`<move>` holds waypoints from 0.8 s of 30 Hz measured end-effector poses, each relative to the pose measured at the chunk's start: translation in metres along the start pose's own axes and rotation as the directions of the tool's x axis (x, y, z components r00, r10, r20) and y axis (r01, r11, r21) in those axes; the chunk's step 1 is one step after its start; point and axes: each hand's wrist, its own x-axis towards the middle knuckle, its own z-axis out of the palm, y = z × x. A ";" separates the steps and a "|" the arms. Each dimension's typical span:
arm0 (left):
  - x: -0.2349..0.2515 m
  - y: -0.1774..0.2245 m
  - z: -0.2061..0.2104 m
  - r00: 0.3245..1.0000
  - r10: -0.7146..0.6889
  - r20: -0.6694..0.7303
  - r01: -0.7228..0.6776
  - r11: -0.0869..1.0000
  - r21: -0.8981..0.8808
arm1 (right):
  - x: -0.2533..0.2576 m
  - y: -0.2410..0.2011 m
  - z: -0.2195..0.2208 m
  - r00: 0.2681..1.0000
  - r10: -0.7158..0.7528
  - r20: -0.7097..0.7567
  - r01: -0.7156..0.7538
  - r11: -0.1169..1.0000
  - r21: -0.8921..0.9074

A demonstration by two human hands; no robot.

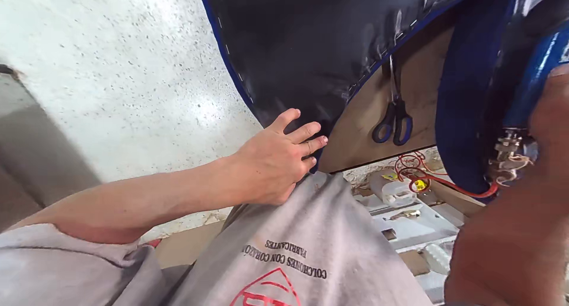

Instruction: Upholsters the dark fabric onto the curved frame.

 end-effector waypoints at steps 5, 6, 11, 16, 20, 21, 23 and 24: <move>0.001 0.000 0.001 1.000 0.001 -0.021 -0.001 1.000 -0.012 | -0.020 -0.099 -0.025 0.999 0.022 0.027 -0.022 1.000 -0.003; 0.000 0.000 0.002 1.000 0.003 -0.021 -0.003 1.000 -0.010 | -0.021 -0.099 -0.031 0.997 0.067 0.026 -0.067 0.998 -0.007; -0.002 -0.003 0.001 1.000 0.010 -0.019 -0.010 1.000 -0.024 | -0.097 -0.062 -0.084 0.970 -0.127 0.206 0.088 0.979 0.186; -0.002 -0.008 0.003 0.998 0.021 -0.059 -0.024 0.998 -0.063 | -0.208 -0.157 -0.067 0.723 -0.614 0.318 0.351 0.722 0.597; -0.002 -0.006 0.005 0.998 0.013 -0.063 -0.017 0.998 -0.067 | -0.222 -0.185 -0.045 0.643 -0.723 0.254 0.578 0.675 0.459; -0.002 -0.006 0.003 0.998 0.014 -0.058 -0.018 0.998 -0.063 | -0.220 -0.186 -0.044 0.644 -0.724 0.247 0.601 0.679 0.422; -0.002 -0.006 0.002 0.998 0.009 -0.061 -0.013 0.998 -0.063 | -0.217 -0.188 -0.044 0.650 -0.719 0.245 0.619 0.688 0.379; -0.002 -0.006 0.003 0.998 0.008 -0.063 -0.012 0.998 -0.065 | -0.217 -0.189 -0.044 0.652 -0.717 0.248 0.622 0.692 0.367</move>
